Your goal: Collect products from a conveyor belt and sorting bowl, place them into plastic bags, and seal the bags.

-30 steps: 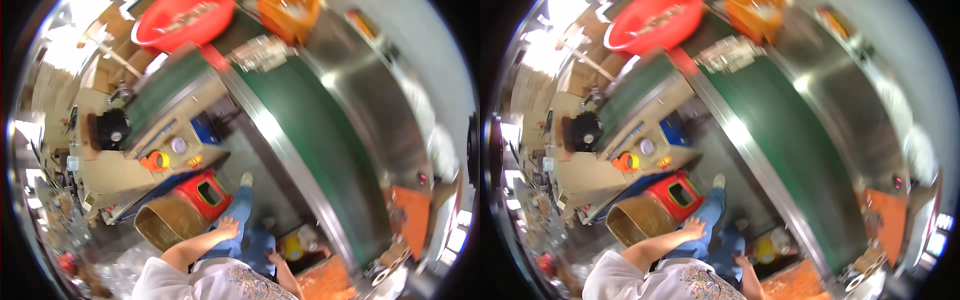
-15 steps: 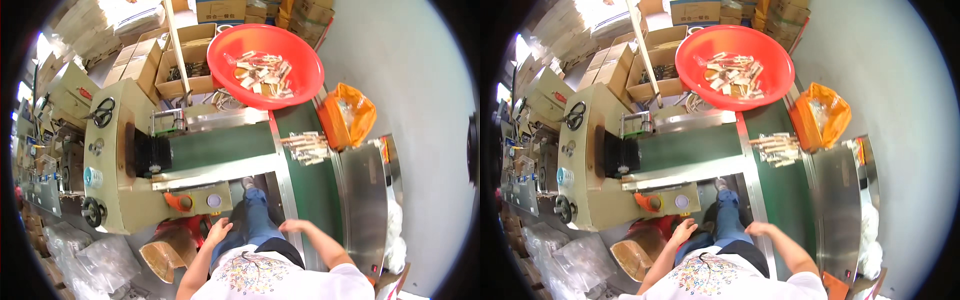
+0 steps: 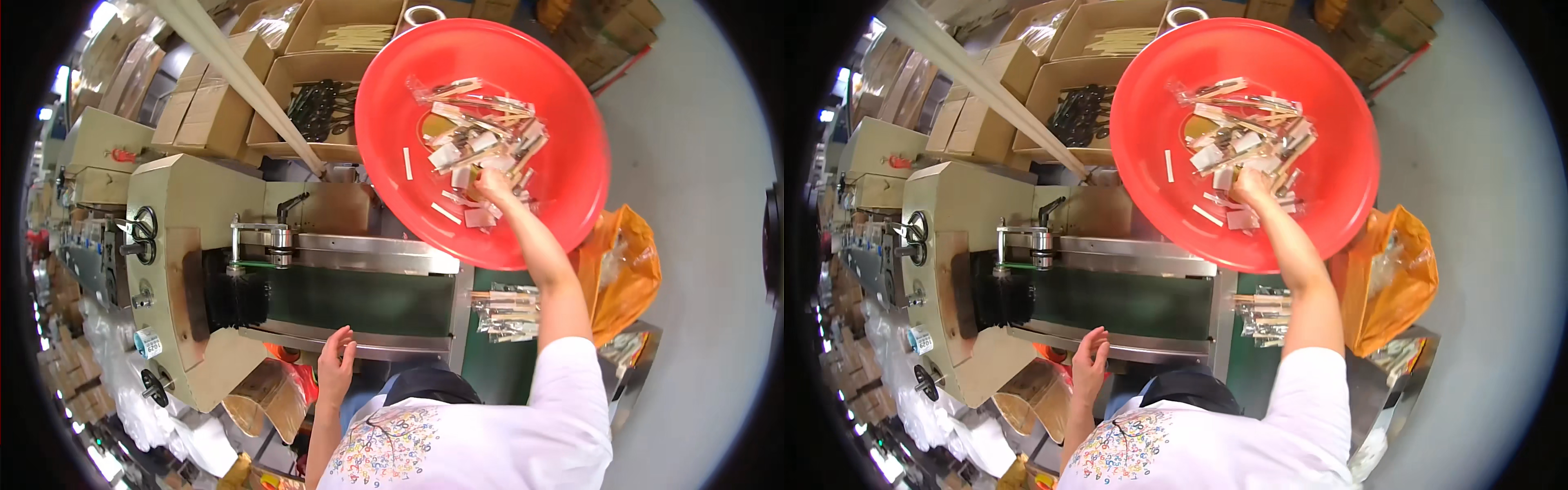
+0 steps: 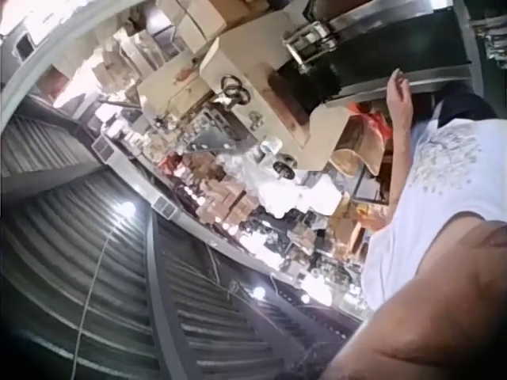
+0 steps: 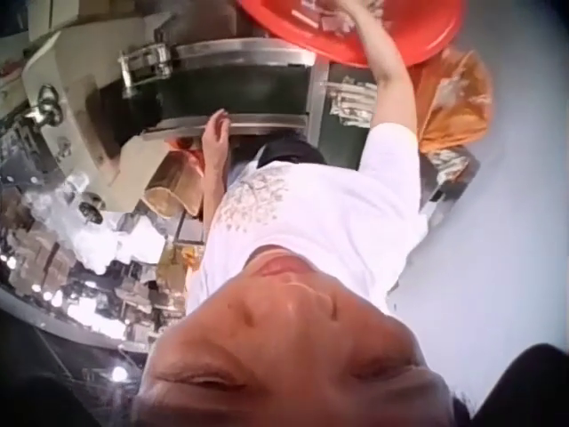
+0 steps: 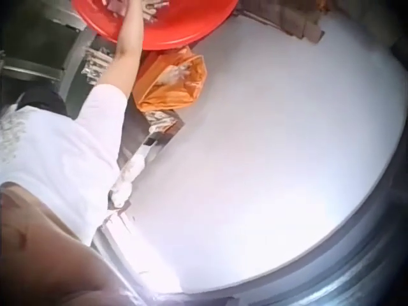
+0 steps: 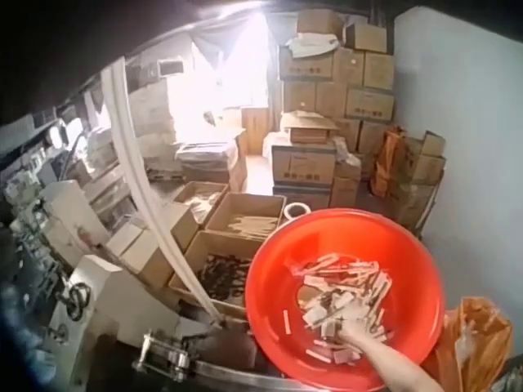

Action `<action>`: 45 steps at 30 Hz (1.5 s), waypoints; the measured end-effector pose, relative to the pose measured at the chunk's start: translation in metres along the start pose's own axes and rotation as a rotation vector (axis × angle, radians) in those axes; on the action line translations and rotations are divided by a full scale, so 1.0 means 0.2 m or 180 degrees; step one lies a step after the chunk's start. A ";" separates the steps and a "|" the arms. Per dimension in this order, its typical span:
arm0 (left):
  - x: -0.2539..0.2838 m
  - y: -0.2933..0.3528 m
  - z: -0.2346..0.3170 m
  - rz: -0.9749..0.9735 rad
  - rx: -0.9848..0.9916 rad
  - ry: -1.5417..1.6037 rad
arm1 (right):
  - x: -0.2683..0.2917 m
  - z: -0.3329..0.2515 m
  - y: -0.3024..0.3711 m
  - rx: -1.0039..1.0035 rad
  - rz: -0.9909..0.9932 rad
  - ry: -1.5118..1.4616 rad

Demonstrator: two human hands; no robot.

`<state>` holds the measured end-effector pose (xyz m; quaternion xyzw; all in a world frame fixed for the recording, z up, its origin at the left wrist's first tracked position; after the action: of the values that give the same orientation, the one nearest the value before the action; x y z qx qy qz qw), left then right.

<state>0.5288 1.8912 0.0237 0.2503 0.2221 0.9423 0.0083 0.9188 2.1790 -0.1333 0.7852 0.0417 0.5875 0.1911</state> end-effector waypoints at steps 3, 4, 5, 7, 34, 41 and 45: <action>0.00 0.01 0.02 0.0123 0.0311 -0.0072 | -0.15 -0.06 -0.17 -0.0051 -0.0226 -0.0499; -0.01 0.01 0.01 0.0213 0.0416 -0.0032 | -0.19 -0.06 -0.21 -0.0020 -0.0262 -0.0505; -0.02 0.01 0.01 0.0302 0.0534 0.0009 | -0.19 -0.08 -0.20 0.0149 0.0060 -0.0507; -0.04 0.00 0.04 0.0380 0.0570 -0.0009 | -0.19 -0.11 -0.19 0.0459 0.0720 -0.0524; -0.22 -0.17 0.20 -0.0082 0.0234 -0.1113 | -0.26 -0.29 -0.50 0.1289 0.0714 -0.0589; -0.17 -0.20 0.20 -0.0017 0.0391 -0.1174 | 0.19 -0.15 -0.27 0.0941 -0.0973 -0.1838; -0.25 -0.26 0.27 -0.0266 0.0238 -0.1212 | -0.25 0.11 0.14 0.2824 -0.1030 0.0925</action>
<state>0.5939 1.9541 0.0195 0.4147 0.2615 0.8679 0.0799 0.9187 2.1324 -0.1740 0.6843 0.4354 0.5794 -0.0806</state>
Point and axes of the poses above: each hand's wrist, its own y-axis away from the middle knuckle, its own x-axis out of the back of the hand, z = x × y, the point moved 2 cm from there along -y, towards the middle knuckle, and after that the axes turned 5 degrees about -y, right-handed, at the moved point
